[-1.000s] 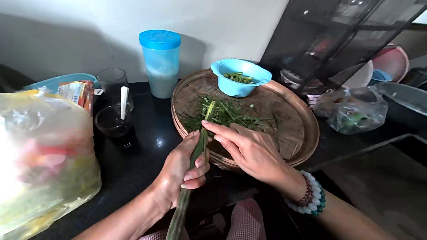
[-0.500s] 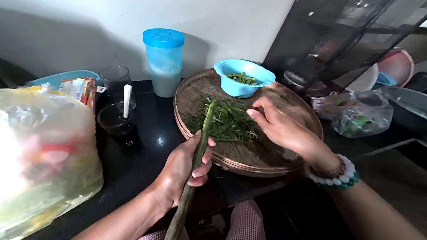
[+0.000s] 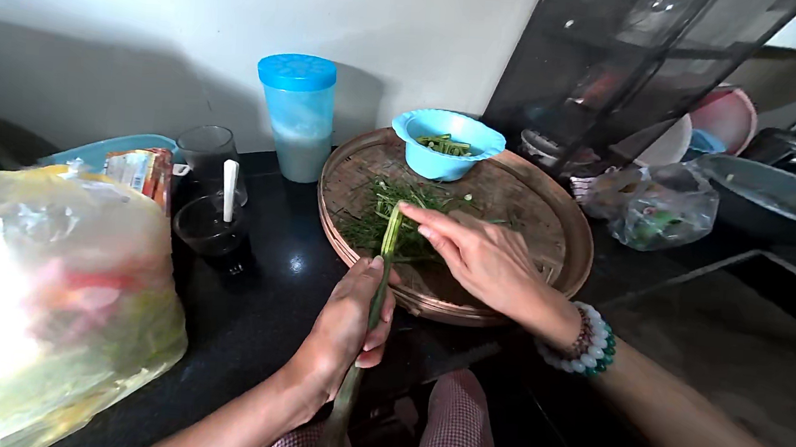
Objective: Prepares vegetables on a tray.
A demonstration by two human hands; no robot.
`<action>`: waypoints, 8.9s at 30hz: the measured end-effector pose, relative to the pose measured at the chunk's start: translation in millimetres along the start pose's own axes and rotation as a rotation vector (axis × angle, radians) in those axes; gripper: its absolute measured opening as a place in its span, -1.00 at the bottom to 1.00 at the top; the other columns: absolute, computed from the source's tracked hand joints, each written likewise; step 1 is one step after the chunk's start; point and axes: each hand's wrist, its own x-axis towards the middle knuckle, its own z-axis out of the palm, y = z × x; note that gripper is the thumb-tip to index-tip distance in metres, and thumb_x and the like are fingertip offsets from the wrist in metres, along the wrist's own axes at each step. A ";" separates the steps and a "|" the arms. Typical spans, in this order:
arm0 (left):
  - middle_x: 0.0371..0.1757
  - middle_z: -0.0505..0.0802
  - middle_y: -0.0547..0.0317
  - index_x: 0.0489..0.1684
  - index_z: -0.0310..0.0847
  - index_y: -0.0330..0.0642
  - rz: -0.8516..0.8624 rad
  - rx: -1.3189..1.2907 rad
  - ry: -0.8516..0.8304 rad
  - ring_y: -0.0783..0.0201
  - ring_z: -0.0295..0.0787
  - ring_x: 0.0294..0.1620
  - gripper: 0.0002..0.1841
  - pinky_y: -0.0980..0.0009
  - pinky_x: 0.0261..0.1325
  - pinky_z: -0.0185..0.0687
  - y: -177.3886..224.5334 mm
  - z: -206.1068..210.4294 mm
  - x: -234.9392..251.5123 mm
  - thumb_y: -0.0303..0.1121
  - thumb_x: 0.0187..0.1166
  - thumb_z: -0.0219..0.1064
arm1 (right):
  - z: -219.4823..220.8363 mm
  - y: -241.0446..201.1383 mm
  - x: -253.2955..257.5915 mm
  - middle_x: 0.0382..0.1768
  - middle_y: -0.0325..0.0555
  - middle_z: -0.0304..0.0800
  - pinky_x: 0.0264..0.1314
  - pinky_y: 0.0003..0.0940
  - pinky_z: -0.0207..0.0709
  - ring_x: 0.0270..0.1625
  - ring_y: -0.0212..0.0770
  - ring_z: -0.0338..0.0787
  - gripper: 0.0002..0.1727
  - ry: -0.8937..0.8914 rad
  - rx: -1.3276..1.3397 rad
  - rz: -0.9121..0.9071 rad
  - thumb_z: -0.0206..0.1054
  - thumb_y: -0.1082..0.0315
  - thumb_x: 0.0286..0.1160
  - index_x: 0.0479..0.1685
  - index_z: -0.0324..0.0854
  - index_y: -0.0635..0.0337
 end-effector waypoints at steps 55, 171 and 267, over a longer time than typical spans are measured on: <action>-0.68 0.40 0.35 -0.14 0.39 -0.11 -0.089 -0.295 -0.079 0.54 0.22 -0.90 -0.46 0.69 -0.89 0.15 10.9 -9.7 4.3 0.06 0.92 -0.41 | -27.4 27.9 14.0 -0.34 0.02 0.72 -0.27 0.21 0.61 -0.33 0.07 0.76 -0.52 -0.336 0.191 0.353 -0.02 -0.13 0.84 0.36 0.48 0.02; -0.27 0.72 0.24 0.39 0.46 -0.02 0.084 0.175 0.018 0.51 0.37 -0.70 -0.71 0.65 -0.71 0.21 6.1 -7.2 2.6 -0.17 0.85 0.13 | -12.9 -20.4 26.2 -0.40 -0.34 0.63 -0.52 -0.45 0.50 -0.52 -0.43 0.57 -0.44 -0.179 0.587 0.070 -0.09 -0.20 0.82 0.52 0.58 -0.20; -0.65 0.38 0.34 0.61 0.32 -0.05 0.070 -0.101 -0.119 0.53 0.14 -0.90 -0.45 0.65 -0.92 0.08 4.4 -1.1 -3.4 -0.10 0.93 -0.48 | -6.4 35.3 12.9 -0.10 -0.14 0.89 -0.31 0.16 0.64 -0.21 0.01 0.86 -0.57 0.130 0.087 0.106 0.01 0.03 0.86 0.56 0.59 -0.46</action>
